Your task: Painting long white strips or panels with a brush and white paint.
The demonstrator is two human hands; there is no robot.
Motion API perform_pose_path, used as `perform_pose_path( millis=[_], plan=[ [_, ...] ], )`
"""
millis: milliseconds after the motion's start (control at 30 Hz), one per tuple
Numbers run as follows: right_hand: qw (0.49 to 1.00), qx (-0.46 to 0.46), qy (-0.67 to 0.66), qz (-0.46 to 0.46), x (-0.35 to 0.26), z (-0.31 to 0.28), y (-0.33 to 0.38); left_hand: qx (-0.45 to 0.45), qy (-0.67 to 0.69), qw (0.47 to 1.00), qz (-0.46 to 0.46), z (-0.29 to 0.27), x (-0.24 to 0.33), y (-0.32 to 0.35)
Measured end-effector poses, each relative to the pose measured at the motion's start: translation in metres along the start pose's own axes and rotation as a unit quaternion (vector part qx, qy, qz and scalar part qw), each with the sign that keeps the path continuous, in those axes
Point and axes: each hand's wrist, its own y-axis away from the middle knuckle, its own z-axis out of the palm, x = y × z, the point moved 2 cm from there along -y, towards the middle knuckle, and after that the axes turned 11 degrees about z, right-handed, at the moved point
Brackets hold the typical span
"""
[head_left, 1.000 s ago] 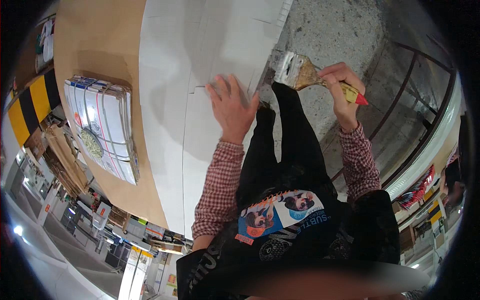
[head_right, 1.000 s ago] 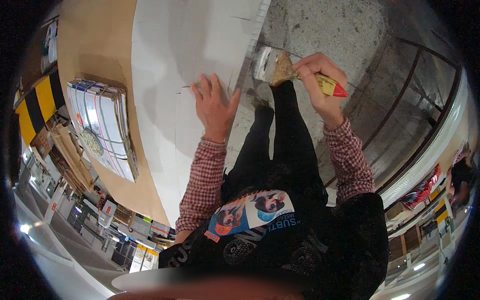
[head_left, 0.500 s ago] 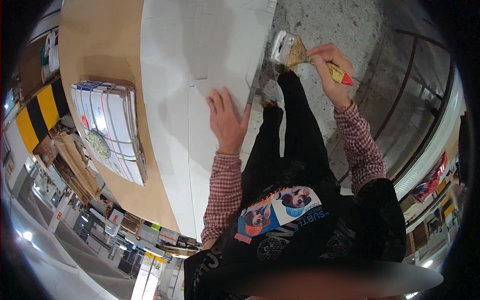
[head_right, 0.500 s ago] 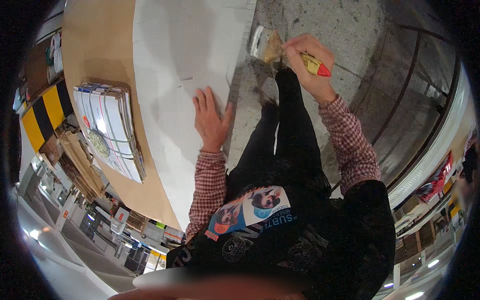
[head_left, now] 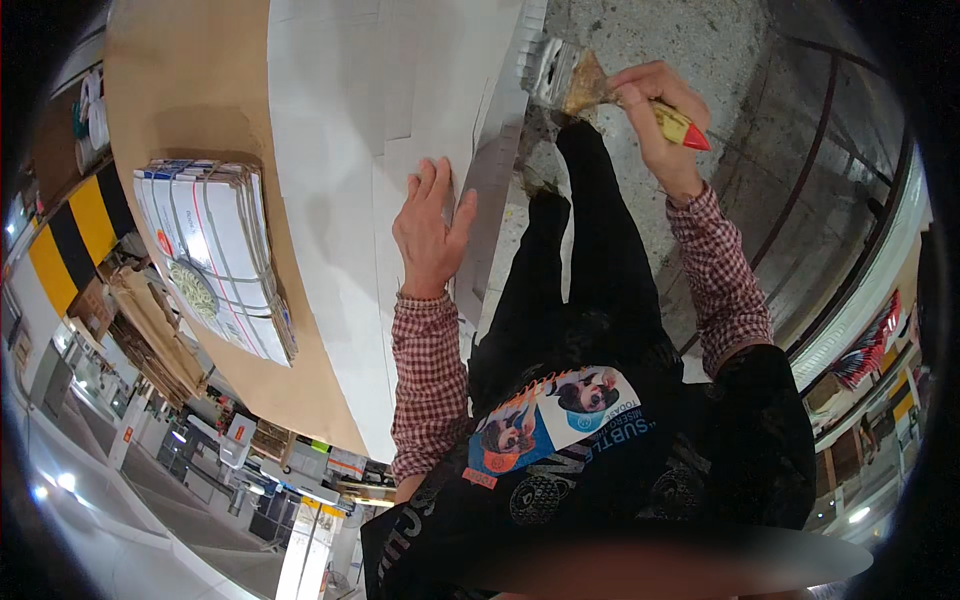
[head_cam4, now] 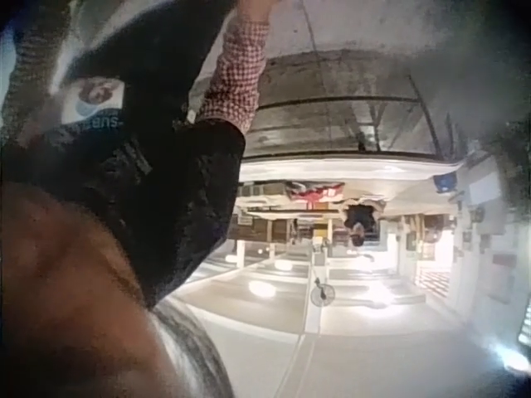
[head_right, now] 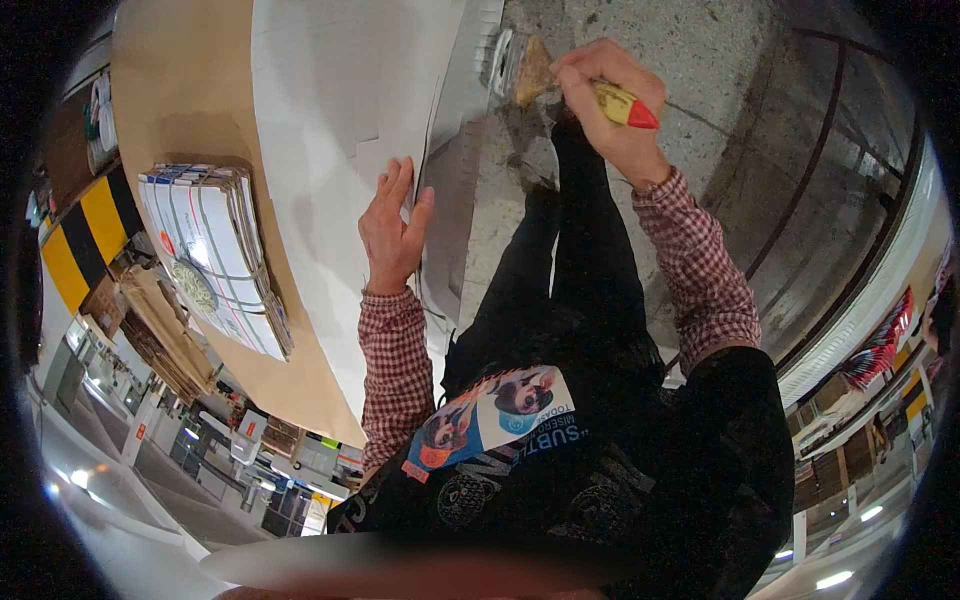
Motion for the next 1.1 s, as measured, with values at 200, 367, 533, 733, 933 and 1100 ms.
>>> perform_pose_path(
  millis=[200, 367, 533, 733, 933, 1100],
  plan=[
    [0.999, 0.006, 0.051, 0.013, 0.005, 0.007, 0.011, -0.015, -0.031, 0.999, 0.002, 0.003, 0.002, -0.003],
    [0.999, 0.015, 0.001, 0.048, -0.019, -0.003, 0.042, -0.029, -0.115, 0.992, -0.040, 0.029, 0.013, 0.000],
    [0.996, 0.039, 0.015, 0.075, -0.025, -0.009, 0.054, 0.051, -0.217, 0.973, -0.056, 0.076, 0.010, 0.022],
    [0.998, 0.034, 0.028, 0.052, -0.018, -0.003, 0.058, 0.002, -0.232, 0.967, -0.106, 0.063, 0.004, 0.070],
    [0.999, 0.031, 0.005, -0.012, -0.007, 0.007, 0.039, -0.041, -0.089, 0.995, -0.025, 0.018, -0.015, 0.071],
    [0.999, 0.019, 0.009, -0.026, 0.002, 0.021, 0.041, -0.040, -0.046, 0.998, 0.012, 0.004, -0.019, 0.066]
  ],
)
